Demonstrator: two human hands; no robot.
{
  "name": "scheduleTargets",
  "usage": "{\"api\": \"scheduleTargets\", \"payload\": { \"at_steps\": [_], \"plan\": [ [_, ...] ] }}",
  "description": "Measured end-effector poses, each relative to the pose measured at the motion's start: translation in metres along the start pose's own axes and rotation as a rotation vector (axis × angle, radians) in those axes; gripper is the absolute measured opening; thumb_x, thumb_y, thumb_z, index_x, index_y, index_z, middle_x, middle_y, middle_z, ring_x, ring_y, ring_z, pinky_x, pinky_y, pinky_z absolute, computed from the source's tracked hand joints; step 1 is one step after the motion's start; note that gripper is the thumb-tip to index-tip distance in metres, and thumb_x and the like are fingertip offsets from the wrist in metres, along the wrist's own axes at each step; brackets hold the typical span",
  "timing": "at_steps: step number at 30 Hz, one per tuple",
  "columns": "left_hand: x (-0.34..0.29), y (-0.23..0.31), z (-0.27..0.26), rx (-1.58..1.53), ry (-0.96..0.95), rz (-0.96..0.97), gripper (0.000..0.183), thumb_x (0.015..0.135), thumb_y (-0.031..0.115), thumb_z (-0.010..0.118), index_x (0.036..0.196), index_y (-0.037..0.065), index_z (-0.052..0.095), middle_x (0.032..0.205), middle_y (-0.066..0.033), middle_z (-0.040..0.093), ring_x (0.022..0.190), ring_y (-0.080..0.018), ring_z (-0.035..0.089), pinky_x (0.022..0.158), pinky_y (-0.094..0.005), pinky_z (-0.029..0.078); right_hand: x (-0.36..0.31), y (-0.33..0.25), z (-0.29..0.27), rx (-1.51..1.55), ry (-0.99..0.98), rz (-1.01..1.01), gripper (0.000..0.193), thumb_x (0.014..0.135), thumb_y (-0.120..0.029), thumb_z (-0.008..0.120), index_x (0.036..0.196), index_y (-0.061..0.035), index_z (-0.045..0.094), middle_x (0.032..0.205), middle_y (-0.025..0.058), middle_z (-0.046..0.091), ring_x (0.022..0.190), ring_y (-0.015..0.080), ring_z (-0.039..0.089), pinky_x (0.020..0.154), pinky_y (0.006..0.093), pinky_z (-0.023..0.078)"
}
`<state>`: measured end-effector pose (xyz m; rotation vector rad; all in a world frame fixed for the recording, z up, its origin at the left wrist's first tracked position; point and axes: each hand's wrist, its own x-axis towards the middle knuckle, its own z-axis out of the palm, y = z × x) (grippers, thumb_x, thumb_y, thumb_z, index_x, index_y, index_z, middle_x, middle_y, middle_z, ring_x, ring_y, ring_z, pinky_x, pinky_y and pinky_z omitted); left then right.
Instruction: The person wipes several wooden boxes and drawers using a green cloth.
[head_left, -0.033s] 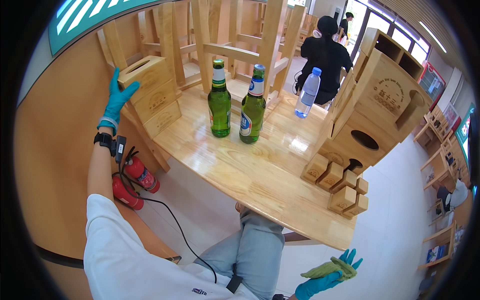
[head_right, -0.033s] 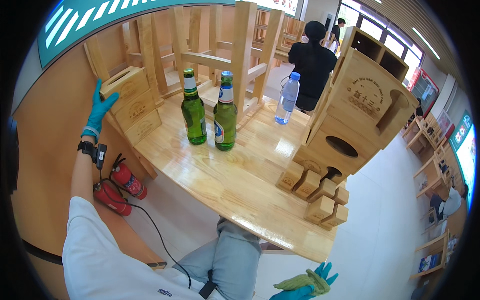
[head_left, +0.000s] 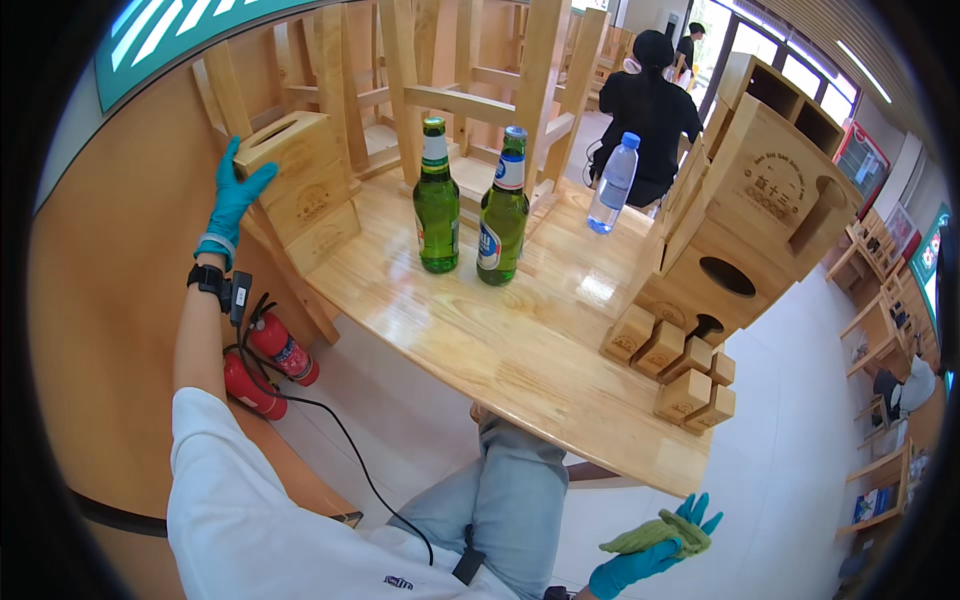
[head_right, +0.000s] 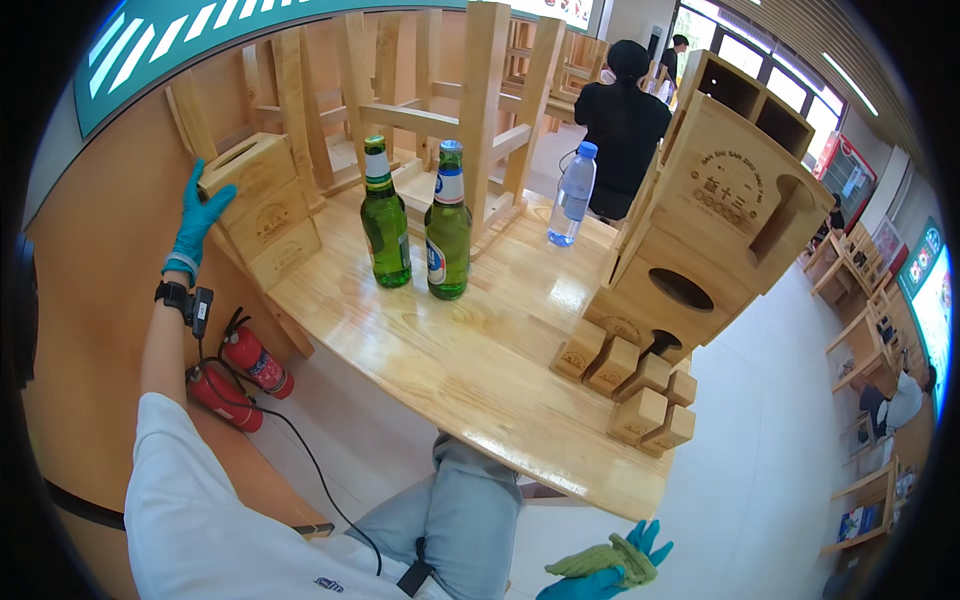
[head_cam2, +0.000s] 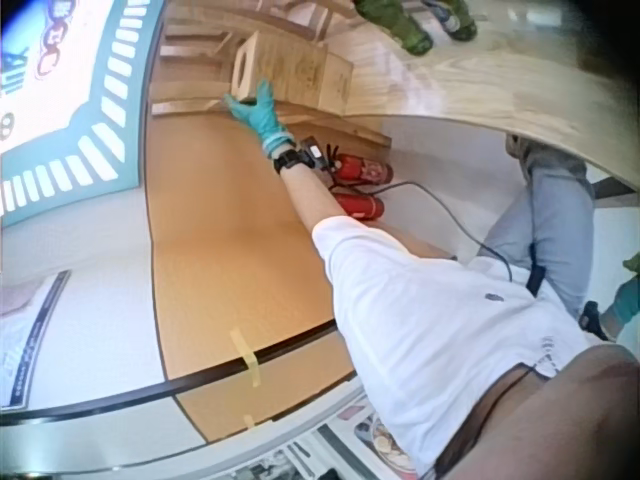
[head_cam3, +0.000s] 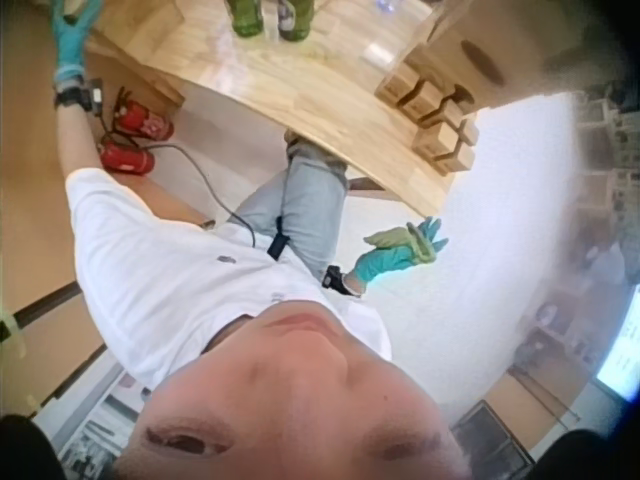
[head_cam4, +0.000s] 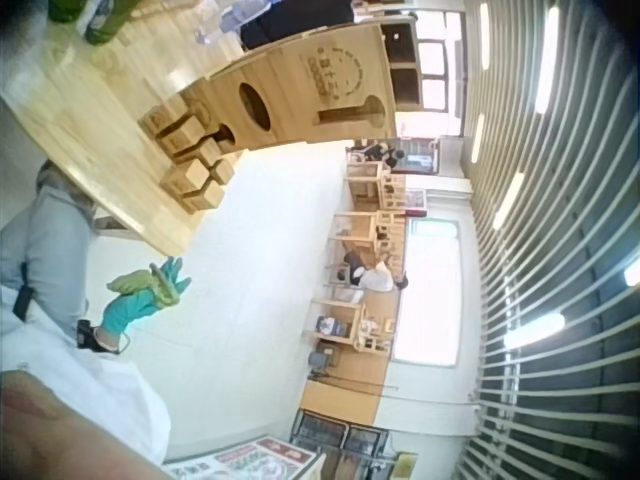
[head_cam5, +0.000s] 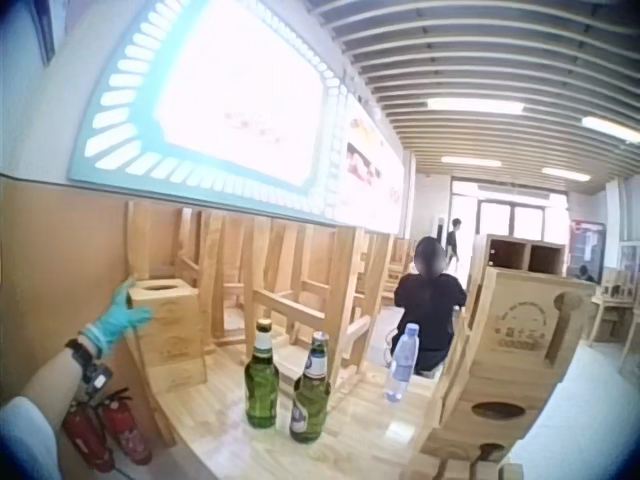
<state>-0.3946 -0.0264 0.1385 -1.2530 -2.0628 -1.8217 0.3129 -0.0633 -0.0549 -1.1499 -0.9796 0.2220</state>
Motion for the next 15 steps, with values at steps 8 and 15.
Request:
{"api": "scheduleTargets", "payload": {
  "at_steps": [8,15],
  "plan": [
    [-0.037,0.032,-0.003,-0.362,0.361,-0.026,0.081,0.086,0.033,0.082,0.149,0.008,0.039,0.144,-0.0144,0.048,0.133,-0.0258,0.05,0.112,-0.0387,0.043,-0.014,-0.027,-0.002,-0.019,-0.133,0.141,0.079,0.102,-0.063,0.035,0.153,-0.0036,0.031,0.151,0.0168,0.048,0.138,0.0297,0.048,0.107,0.0418,0.047],
    [-0.153,0.111,0.044,-0.423,0.299,0.204,0.074,0.092,0.038,0.071,0.15,0.003,0.041,0.15,-0.0133,0.044,0.134,-0.026,0.047,0.112,-0.0367,0.04,-0.023,-0.028,0.002,0.127,-0.138,0.25,0.082,0.1,-0.061,0.04,0.158,-0.0055,0.023,0.152,0.0203,0.045,0.138,0.0343,0.047,0.109,0.0433,0.044]
  ]
}}
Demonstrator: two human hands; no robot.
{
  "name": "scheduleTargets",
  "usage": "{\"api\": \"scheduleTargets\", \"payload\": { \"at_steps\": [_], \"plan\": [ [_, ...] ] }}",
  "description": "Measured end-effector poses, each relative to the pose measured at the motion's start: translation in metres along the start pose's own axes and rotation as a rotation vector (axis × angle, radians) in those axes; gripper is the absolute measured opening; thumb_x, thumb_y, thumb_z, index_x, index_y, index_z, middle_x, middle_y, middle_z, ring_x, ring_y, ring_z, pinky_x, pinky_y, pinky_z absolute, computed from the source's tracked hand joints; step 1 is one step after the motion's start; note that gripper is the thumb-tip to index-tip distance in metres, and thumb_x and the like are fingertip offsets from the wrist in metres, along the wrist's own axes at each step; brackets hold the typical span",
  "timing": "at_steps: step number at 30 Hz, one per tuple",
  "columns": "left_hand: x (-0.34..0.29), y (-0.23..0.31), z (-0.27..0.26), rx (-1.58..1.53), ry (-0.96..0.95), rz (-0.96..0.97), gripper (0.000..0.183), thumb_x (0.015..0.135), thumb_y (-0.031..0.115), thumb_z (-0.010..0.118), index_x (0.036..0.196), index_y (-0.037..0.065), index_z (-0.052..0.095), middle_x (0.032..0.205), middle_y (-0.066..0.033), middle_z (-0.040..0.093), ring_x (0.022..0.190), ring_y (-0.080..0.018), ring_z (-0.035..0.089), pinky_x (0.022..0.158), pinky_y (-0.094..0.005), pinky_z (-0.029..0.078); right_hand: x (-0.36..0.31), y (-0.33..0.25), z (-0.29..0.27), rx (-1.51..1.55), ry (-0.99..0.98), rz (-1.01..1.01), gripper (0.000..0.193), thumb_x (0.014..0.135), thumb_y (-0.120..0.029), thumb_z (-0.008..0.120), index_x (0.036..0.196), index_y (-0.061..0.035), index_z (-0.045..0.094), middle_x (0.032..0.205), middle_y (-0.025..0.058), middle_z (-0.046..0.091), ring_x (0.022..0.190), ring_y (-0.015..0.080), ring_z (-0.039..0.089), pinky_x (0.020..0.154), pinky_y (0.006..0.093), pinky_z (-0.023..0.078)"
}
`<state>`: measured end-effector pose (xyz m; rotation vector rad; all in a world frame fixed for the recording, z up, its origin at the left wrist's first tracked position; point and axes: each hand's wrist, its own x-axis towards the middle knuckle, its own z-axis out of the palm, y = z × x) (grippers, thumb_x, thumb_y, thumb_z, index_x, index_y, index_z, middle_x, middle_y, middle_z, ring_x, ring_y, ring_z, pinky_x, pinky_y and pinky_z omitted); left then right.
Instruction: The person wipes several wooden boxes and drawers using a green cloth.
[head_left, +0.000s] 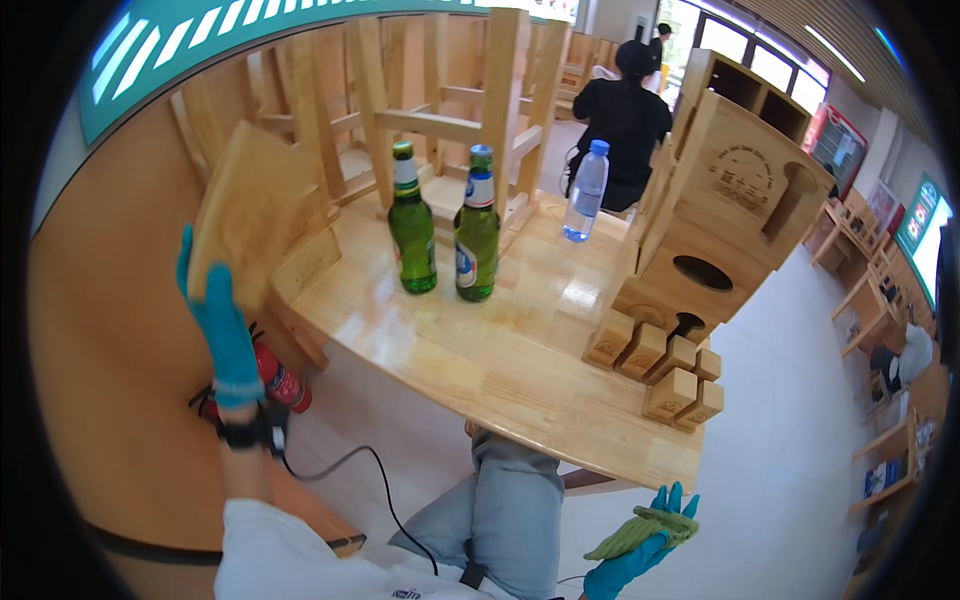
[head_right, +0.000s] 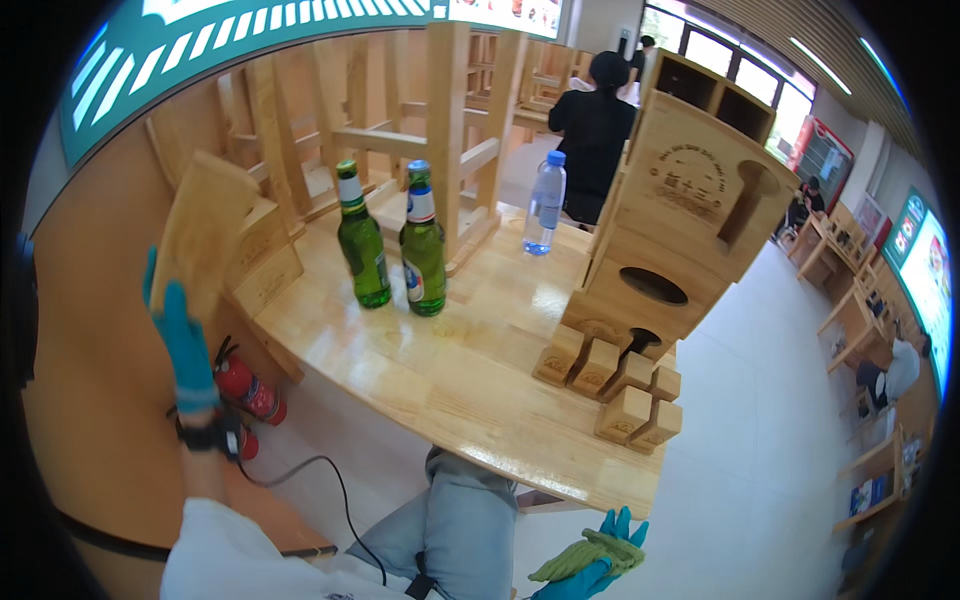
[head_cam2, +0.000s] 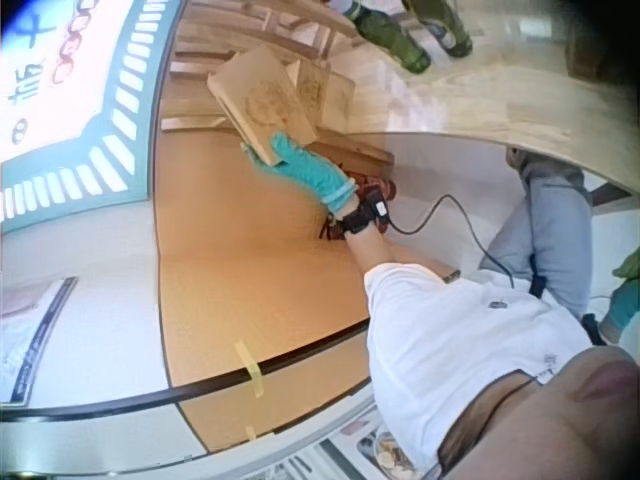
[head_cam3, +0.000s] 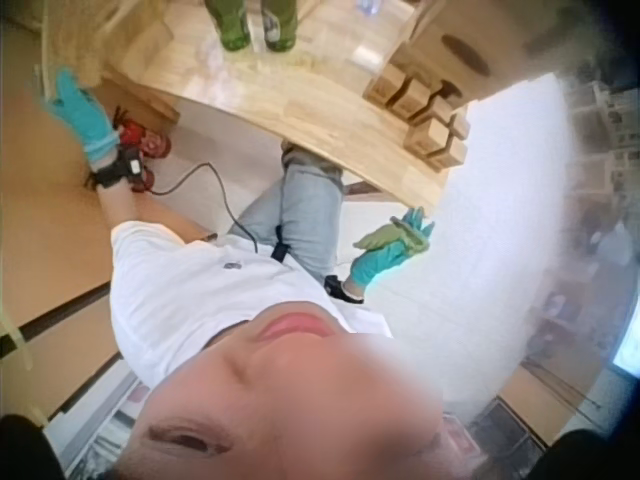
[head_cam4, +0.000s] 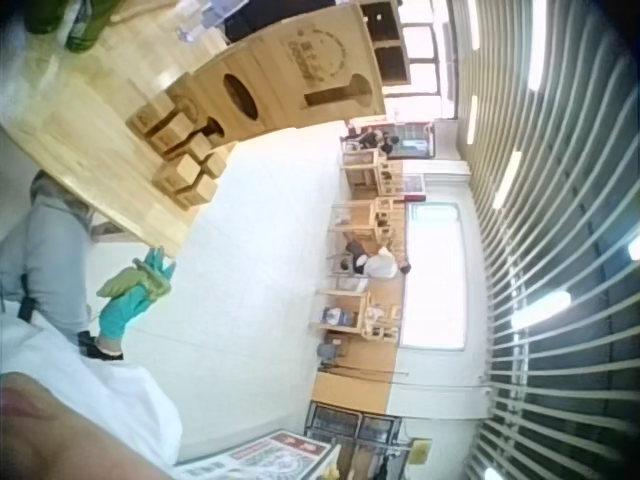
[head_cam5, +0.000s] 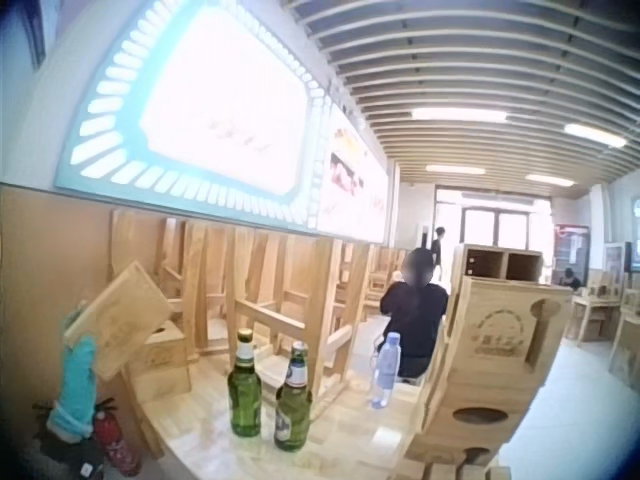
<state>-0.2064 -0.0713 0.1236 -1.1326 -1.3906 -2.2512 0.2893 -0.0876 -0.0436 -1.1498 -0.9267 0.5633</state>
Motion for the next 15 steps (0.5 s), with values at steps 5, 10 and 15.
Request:
{"api": "scheduleTargets", "payload": {
  "at_steps": [5,10,15],
  "plan": [
    [-0.112,0.006,0.01,0.03,-0.248,-0.13,0.106,0.079,0.068,0.074,0.151,-0.001,0.038,0.153,-0.0164,0.04,0.139,-0.0303,0.042,0.117,-0.0442,0.036,-0.004,-0.009,0.02,0.247,-0.096,0.092,0.082,0.1,-0.059,0.043,0.159,-0.007,0.02,0.153,0.0192,0.043,0.141,0.0355,0.043,0.113,0.0449,0.039],
    [-0.198,0.01,0.072,-0.308,-0.769,-0.121,0.112,0.062,0.048,0.095,0.151,0.013,0.036,0.162,-0.0242,0.017,0.147,-0.0406,0.03,0.119,-0.0513,0.033,-0.016,-0.043,0.03,0.223,-0.135,0.153,0.088,0.097,-0.066,0.047,0.158,-0.0072,0.022,0.153,0.0208,0.043,0.139,0.0366,0.045,0.114,0.0471,0.039],
    [-0.225,0.002,0.101,-0.329,-0.975,-0.149,0.109,0.059,0.04,0.098,0.149,0.017,0.041,0.161,-0.0275,0.016,0.149,-0.0455,0.025,0.118,-0.0539,0.032,-0.025,-0.045,0.008,0.11,-0.113,0.169,0.101,0.089,-0.074,0.055,0.157,-0.0046,0.026,0.151,0.0215,0.045,0.138,0.0371,0.046,0.112,0.0481,0.041]
  ]
}}
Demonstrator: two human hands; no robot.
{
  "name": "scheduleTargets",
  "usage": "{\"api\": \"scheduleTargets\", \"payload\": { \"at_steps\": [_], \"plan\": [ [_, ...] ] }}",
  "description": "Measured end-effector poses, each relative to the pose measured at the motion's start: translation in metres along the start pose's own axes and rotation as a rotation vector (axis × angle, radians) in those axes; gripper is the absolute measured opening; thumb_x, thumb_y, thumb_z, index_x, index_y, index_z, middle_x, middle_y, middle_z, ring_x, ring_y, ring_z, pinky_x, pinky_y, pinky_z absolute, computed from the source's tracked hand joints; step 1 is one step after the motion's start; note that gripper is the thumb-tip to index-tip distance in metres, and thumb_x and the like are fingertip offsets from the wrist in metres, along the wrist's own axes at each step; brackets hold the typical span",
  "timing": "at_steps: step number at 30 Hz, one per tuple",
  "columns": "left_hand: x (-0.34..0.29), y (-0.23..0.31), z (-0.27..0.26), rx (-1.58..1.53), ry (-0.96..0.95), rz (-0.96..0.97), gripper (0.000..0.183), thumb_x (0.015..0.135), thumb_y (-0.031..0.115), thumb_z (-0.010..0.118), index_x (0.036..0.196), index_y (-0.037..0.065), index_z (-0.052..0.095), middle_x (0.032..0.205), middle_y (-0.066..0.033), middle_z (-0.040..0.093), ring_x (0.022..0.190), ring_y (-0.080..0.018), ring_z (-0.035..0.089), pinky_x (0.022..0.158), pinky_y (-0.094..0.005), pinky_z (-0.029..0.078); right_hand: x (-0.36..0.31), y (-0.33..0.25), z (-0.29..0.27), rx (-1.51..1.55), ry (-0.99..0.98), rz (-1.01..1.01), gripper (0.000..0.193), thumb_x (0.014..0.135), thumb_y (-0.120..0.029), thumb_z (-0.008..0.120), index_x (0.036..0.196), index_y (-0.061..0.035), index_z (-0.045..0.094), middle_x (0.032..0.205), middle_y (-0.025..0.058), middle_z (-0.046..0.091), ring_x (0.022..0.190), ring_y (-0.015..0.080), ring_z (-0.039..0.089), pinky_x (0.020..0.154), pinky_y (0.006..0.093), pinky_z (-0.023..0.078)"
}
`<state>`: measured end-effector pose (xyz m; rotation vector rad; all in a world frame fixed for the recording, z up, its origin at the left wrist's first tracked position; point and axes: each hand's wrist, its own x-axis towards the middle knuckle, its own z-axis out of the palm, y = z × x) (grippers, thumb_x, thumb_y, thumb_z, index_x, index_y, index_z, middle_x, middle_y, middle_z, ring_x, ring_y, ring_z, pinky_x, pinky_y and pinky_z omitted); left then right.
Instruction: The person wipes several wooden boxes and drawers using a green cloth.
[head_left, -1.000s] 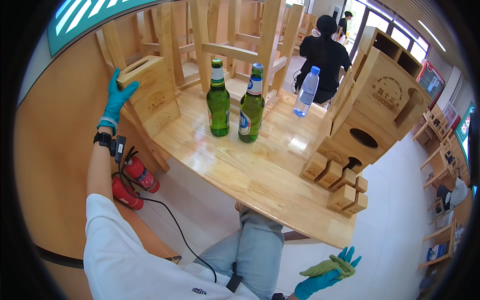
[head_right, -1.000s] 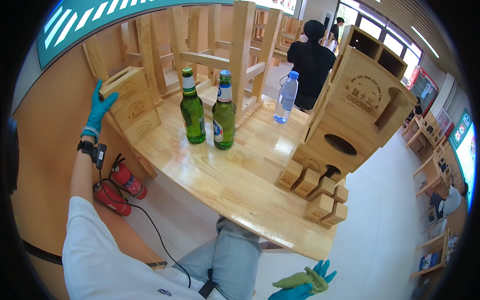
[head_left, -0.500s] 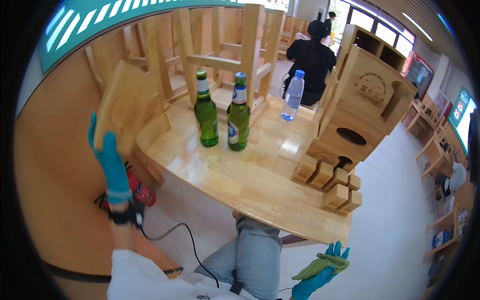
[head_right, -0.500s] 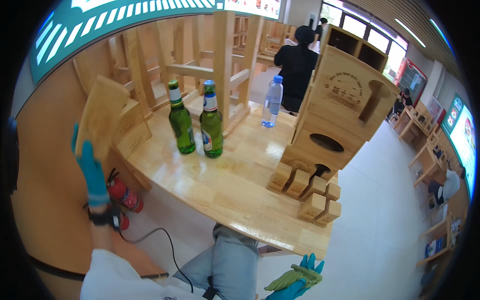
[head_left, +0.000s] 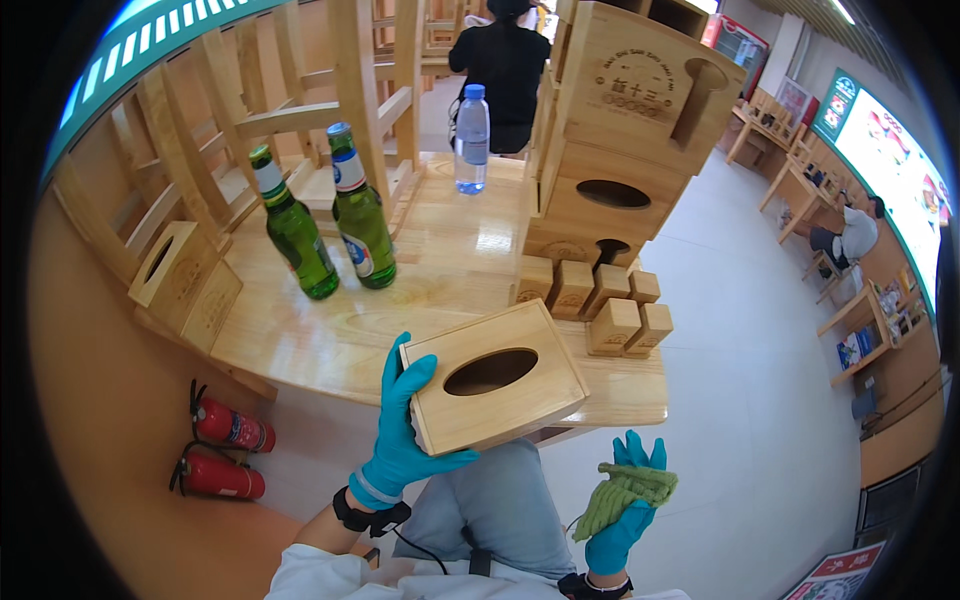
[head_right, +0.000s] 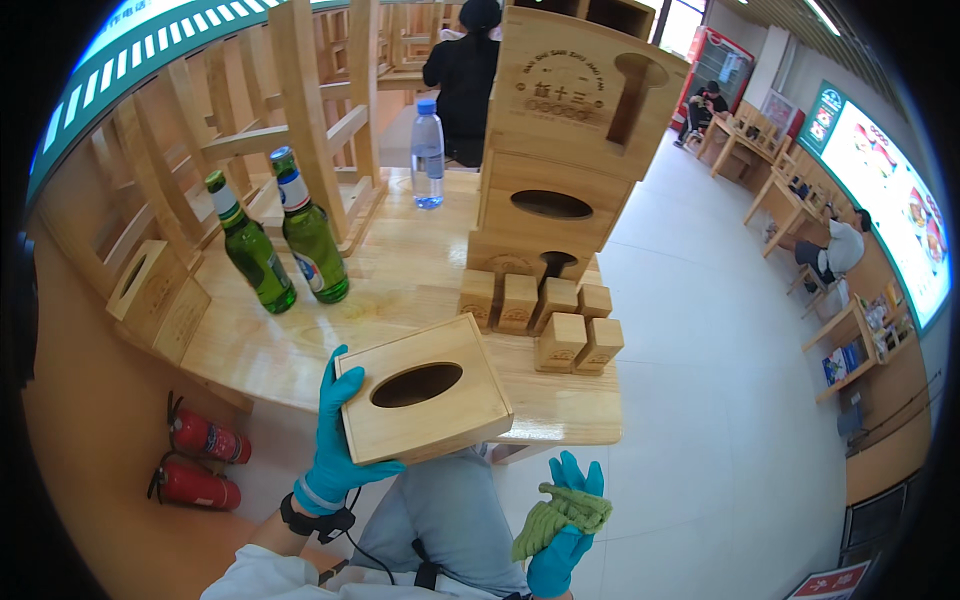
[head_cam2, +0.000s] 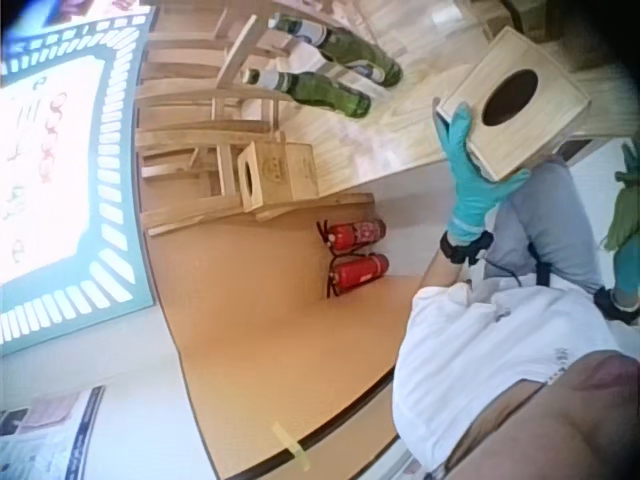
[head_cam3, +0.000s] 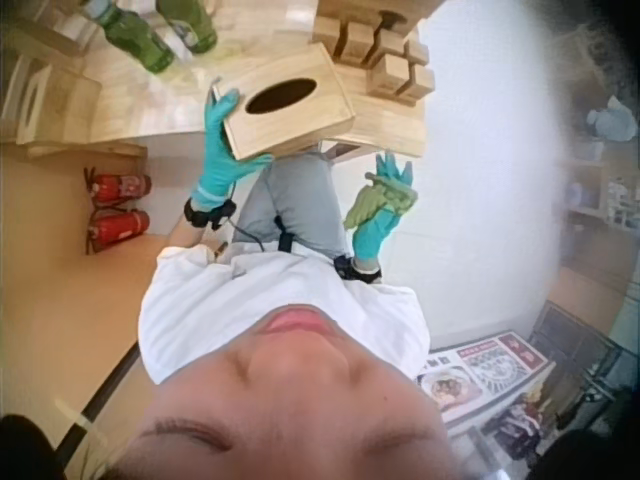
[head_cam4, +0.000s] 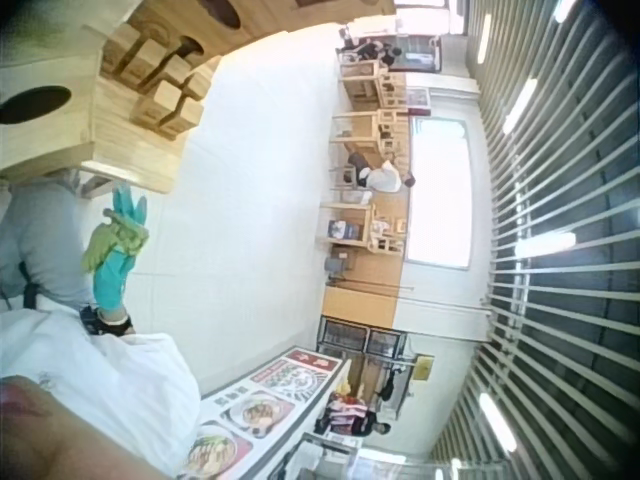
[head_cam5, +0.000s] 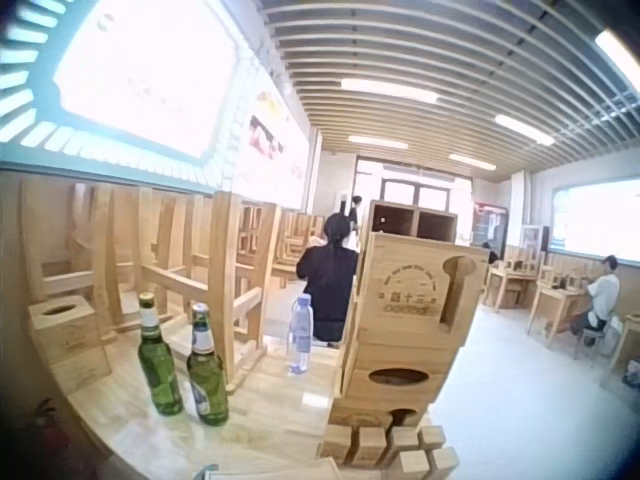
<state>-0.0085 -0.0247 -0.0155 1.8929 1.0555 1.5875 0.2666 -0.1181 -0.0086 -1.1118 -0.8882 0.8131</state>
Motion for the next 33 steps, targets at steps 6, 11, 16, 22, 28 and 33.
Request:
{"api": "scheduleTargets", "payload": {
  "at_steps": [6,11,16,22,28,33],
  "plan": [
    [0.013,-0.008,0.007,0.053,-0.113,-0.017,0.115,0.057,0.037,0.099,0.153,0.018,0.037,0.162,-0.0275,0.013,0.15,-0.0457,0.022,0.117,-0.0545,0.033,0.018,-0.012,-0.001,-0.067,-0.035,-0.075,0.1,0.09,-0.075,0.052,0.156,-0.0041,0.027,0.15,0.0213,0.047,0.138,0.036,0.047,0.113,0.0473,0.04],
    [0.018,-0.015,0.0,0.032,-0.229,-0.124,0.15,0.058,0.046,0.097,0.161,0.005,-0.003,0.165,-0.0269,0.003,0.151,-0.044,0.016,0.121,-0.0499,0.026,0.078,-0.052,0.046,-0.174,-0.168,-0.416,0.083,0.096,-0.06,0.055,0.155,-0.0057,0.032,0.156,0.0183,0.041,0.142,0.0351,0.042,0.115,0.0474,0.036],
    [0.02,-0.023,-0.019,0.054,-0.351,-0.239,0.159,0.057,0.058,0.094,0.157,-0.001,-0.016,0.165,-0.0279,0.0,0.152,-0.0443,0.011,0.122,-0.0501,0.022,0.159,-0.056,0.13,-0.792,-0.772,-0.787,0.073,0.097,-0.047,0.059,0.156,-0.0124,0.035,0.16,0.0219,0.032,0.147,0.0431,0.03,0.12,0.0518,0.029],
    [0.021,-0.025,-0.009,0.015,-0.357,-0.294,0.155,0.057,0.06,0.092,0.159,0.001,-0.01,0.164,-0.0282,0.009,0.151,-0.0449,0.018,0.121,-0.0501,0.027,0.18,-0.014,0.151,-1.17,-1.132,-0.878,0.071,0.098,-0.054,0.051,0.157,-0.0157,0.035,0.16,0.0223,0.031,0.146,0.0427,0.032,0.118,0.0504,0.03],
    [0.021,-0.027,-0.014,0.329,-0.416,-0.061,0.132,0.061,0.055,0.092,0.158,0.005,0.018,0.161,-0.0262,0.022,0.144,-0.0442,0.033,0.117,-0.0482,0.035,0.159,0.005,0.199,-0.978,-1.319,-0.933,0.077,0.096,-0.056,0.054,0.156,-0.0116,0.035,0.159,0.0236,0.032,0.146,0.0425,0.032,0.118,0.0496,0.03],
    [-0.003,-0.045,-0.011,0.004,-0.418,-0.346,0.107,0.062,0.055,0.091,0.145,0.004,0.047,0.144,-0.0207,0.05,0.133,-0.0368,0.05,0.11,-0.0445,0.044,0.131,0.004,0.232,-0.921,-1.382,-0.838,0.079,0.093,-0.05,0.06,0.157,-0.0136,0.033,0.16,0.0229,0.031,0.145,0.0438,0.033,0.119,0.0484,0.031]
  ]
}}
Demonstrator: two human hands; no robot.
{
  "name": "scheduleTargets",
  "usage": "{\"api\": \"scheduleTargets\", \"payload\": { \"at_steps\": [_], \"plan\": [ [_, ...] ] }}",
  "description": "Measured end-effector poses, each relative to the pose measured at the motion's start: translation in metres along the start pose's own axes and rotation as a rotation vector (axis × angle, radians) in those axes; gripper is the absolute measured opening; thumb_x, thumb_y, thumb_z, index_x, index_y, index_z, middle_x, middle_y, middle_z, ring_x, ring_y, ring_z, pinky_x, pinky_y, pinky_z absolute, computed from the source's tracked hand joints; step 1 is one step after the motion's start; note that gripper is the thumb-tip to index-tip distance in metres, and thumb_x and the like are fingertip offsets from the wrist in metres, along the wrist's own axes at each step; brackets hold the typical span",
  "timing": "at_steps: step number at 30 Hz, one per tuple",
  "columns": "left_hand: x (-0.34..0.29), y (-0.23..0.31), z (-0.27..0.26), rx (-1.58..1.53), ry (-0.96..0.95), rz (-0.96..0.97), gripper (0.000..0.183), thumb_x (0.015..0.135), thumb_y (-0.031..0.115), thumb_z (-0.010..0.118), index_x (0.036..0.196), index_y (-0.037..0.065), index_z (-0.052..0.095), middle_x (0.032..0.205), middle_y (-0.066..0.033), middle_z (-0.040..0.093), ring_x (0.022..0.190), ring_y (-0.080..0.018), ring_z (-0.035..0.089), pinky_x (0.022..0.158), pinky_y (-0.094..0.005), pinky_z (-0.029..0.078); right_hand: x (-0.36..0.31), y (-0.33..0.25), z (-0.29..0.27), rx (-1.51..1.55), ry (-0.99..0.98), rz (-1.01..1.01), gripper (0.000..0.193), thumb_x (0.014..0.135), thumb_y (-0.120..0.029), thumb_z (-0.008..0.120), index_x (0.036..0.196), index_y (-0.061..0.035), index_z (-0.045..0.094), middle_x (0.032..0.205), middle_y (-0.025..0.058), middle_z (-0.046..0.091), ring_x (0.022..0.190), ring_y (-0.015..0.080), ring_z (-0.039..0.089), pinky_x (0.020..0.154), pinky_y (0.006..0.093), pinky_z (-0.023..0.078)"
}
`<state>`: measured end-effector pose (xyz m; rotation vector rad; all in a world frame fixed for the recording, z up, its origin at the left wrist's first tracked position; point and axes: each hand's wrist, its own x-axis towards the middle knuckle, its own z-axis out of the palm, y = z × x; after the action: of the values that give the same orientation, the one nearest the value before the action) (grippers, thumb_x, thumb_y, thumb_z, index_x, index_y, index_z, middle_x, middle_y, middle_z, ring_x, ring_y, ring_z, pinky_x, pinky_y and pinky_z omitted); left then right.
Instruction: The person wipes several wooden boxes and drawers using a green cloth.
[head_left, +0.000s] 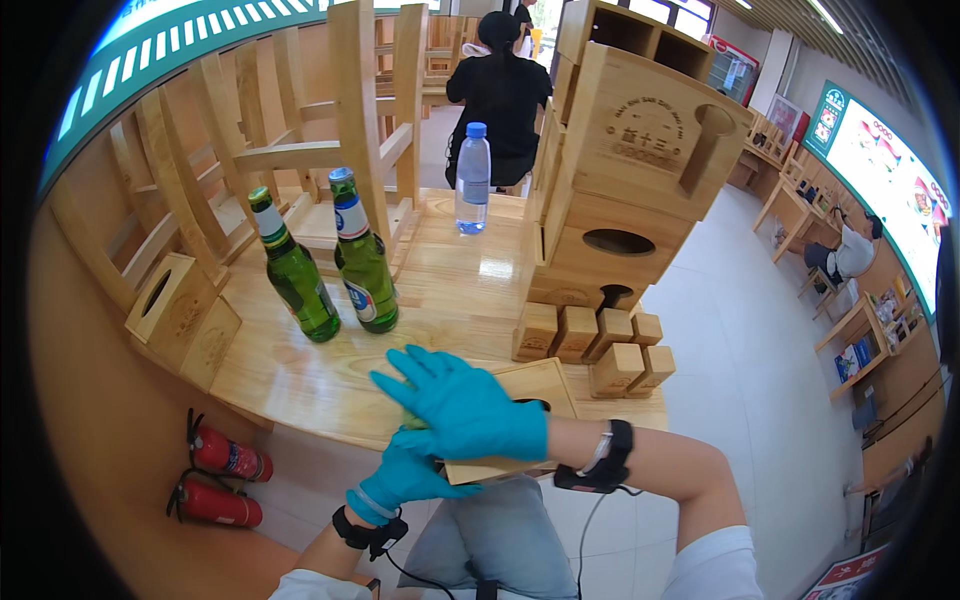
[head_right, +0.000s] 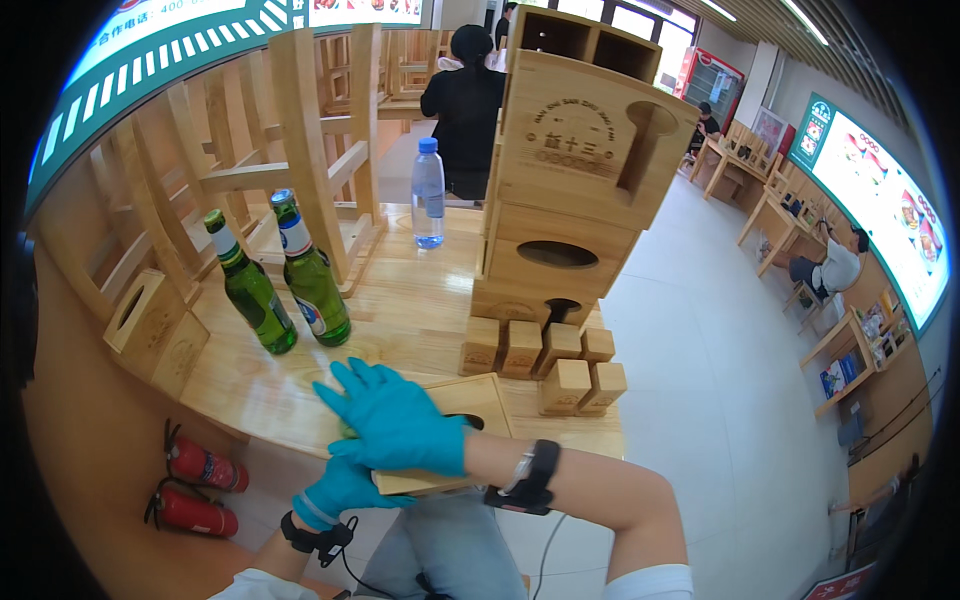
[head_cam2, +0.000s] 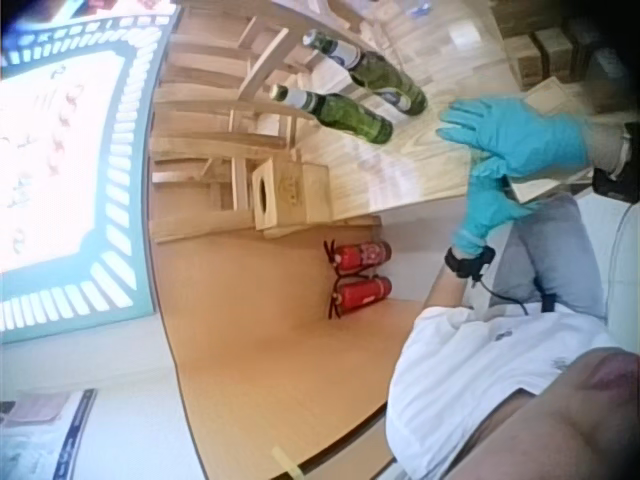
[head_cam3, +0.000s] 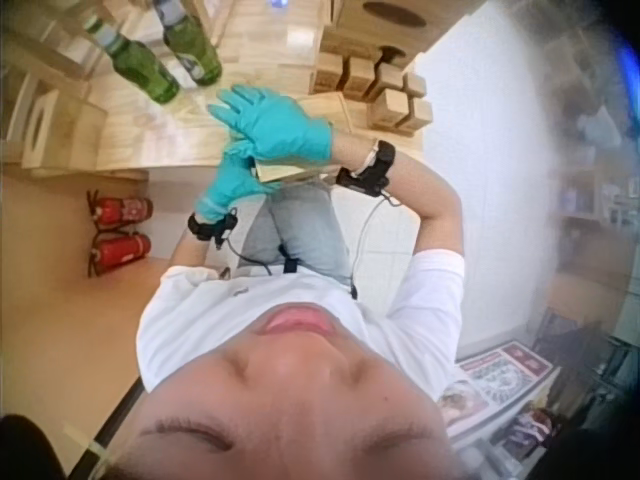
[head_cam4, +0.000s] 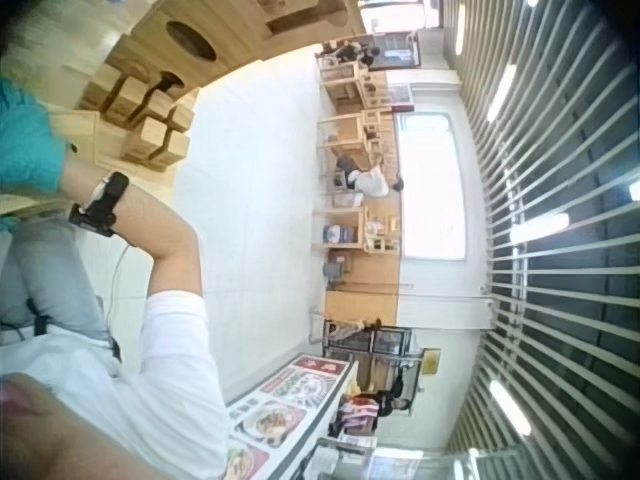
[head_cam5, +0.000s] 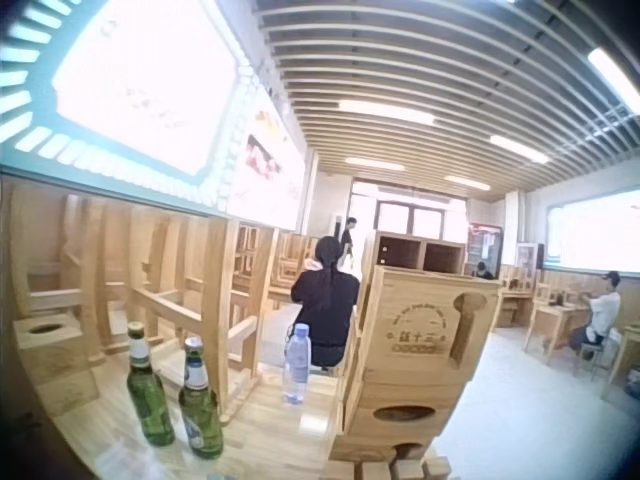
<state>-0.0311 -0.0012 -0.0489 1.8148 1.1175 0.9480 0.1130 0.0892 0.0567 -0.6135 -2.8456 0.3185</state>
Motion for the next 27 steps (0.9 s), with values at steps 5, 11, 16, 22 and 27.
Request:
{"api": "scheduleTargets", "payload": {
  "at_steps": [5,11,16,22,27],
  "plan": [
    [0.001,0.009,0.0,0.141,0.063,-0.032,0.097,0.06,0.054,0.093,0.134,0.002,0.058,0.133,-0.0173,0.061,0.126,-0.0332,0.056,0.107,-0.043,0.046,0.004,-0.009,-0.008,-0.005,-0.049,0.014,0.069,0.092,-0.047,0.062,0.153,-0.0181,0.044,0.158,0.0246,0.034,0.144,0.0434,0.035,0.116,0.0494,0.035],
    [0.005,0.015,-0.007,0.356,0.089,0.006,0.137,0.054,0.053,0.096,0.155,-0.002,0.022,0.153,-0.0271,0.037,0.138,-0.0395,0.044,0.112,-0.0449,0.042,-0.03,0.029,-0.021,-0.062,0.091,0.082,0.054,0.101,-0.042,0.051,0.15,-0.0195,0.048,0.146,0.0244,0.047,0.129,0.0418,0.052,0.105,0.048,0.046],
    [0.014,0.027,-0.007,0.031,0.157,0.068,0.153,0.053,0.053,0.096,0.159,-0.002,0.001,0.158,-0.0279,0.03,0.144,-0.0407,0.037,0.116,-0.0459,0.036,-0.084,0.062,-0.038,-0.129,0.167,0.26,0.05,0.098,-0.035,0.053,0.143,-0.0145,0.054,0.143,0.023,0.05,0.117,0.0367,0.06,0.094,0.045,0.053],
    [0.013,0.023,-0.003,0.13,0.181,0.113,0.152,0.052,0.054,0.096,0.159,-0.003,0.004,0.158,-0.028,0.031,0.143,-0.0405,0.04,0.115,-0.0458,0.038,-0.125,0.052,-0.037,-0.094,0.273,0.283,0.05,0.101,-0.034,0.052,0.146,-0.0127,0.051,0.154,0.0215,0.039,0.136,0.0381,0.048,0.106,0.0452,0.047],
    [0.016,0.022,-0.003,0.033,0.189,0.125,0.151,0.056,0.049,0.095,0.16,0.001,-0.003,0.15,-0.0266,0.041,0.137,-0.0403,0.047,0.111,-0.0458,0.042,-0.128,0.039,-0.029,-0.073,0.268,0.291,0.049,0.101,-0.029,0.054,0.148,-0.0132,0.05,0.156,0.0198,0.038,0.138,0.0378,0.045,0.11,0.0437,0.044]
  ]
}}
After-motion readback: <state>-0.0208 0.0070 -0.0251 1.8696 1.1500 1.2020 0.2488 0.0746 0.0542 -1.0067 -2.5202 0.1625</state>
